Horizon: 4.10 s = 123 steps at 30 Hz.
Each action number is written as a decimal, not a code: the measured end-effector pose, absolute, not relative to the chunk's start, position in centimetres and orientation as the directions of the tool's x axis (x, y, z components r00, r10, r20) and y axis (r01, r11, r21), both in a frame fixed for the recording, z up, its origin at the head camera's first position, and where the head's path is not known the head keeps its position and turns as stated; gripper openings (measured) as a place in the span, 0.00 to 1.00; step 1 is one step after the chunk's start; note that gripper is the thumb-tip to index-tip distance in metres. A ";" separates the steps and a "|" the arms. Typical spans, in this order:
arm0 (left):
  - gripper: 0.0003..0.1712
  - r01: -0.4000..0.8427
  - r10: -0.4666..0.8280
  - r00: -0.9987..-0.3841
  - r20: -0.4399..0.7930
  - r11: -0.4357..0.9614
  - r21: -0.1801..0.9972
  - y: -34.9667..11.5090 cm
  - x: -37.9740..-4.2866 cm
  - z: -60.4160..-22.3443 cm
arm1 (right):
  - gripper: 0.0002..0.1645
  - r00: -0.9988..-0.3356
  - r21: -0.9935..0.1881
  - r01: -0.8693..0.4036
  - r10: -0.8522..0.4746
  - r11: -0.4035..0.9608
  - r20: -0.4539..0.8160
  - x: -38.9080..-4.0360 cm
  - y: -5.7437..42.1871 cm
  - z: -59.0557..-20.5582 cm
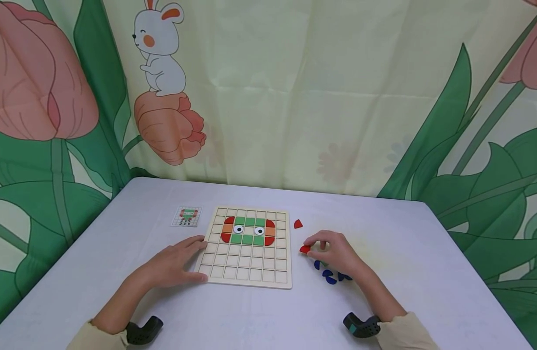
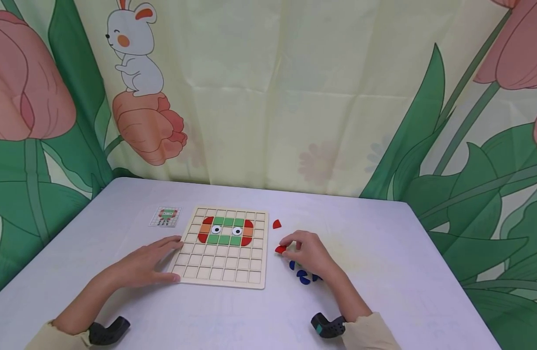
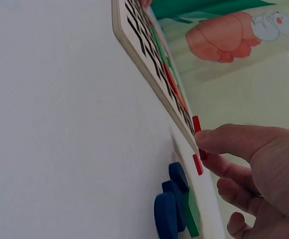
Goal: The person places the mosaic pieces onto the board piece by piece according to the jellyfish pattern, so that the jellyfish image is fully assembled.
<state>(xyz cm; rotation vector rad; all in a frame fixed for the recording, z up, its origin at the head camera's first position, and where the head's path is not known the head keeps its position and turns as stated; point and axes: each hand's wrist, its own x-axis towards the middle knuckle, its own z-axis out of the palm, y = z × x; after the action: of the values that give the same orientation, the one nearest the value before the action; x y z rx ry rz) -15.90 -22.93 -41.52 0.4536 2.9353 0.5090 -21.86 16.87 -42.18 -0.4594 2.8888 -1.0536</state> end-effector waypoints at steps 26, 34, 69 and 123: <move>0.50 0.271 0.311 -0.948 -0.065 0.899 0.345 -22.8 -15.9 -41.5 | 0.10 -0.866 -0.662 -0.431 -0.487 0.613 0.112 -22.4 11.2 -42.6; 0.51 0.270 0.309 -0.949 -0.062 0.899 0.346 -22.9 -16.0 -41.7 | 0.10 -0.846 -0.681 -0.459 -0.516 0.572 0.137 -22.4 9.7 -42.9; 0.50 0.269 0.309 -0.949 -0.068 0.900 0.343 -22.8 -15.9 -41.6 | 0.08 -0.868 -0.668 -0.431 -0.480 0.607 0.124 -22.6 7.2 -43.3; 0.50 0.266 0.303 -0.951 -0.059 0.900 0.346 -22.7 -16.0 -41.7 | 0.08 -0.970 -0.722 -0.220 -0.225 0.656 0.090 -22.7 11.6 -42.8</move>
<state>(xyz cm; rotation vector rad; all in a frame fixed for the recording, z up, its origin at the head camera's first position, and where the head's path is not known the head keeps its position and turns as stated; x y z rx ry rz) -15.99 -22.75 -41.72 0.4437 2.9527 0.5147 -22.73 11.56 -42.85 -0.3832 2.8519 -1.2419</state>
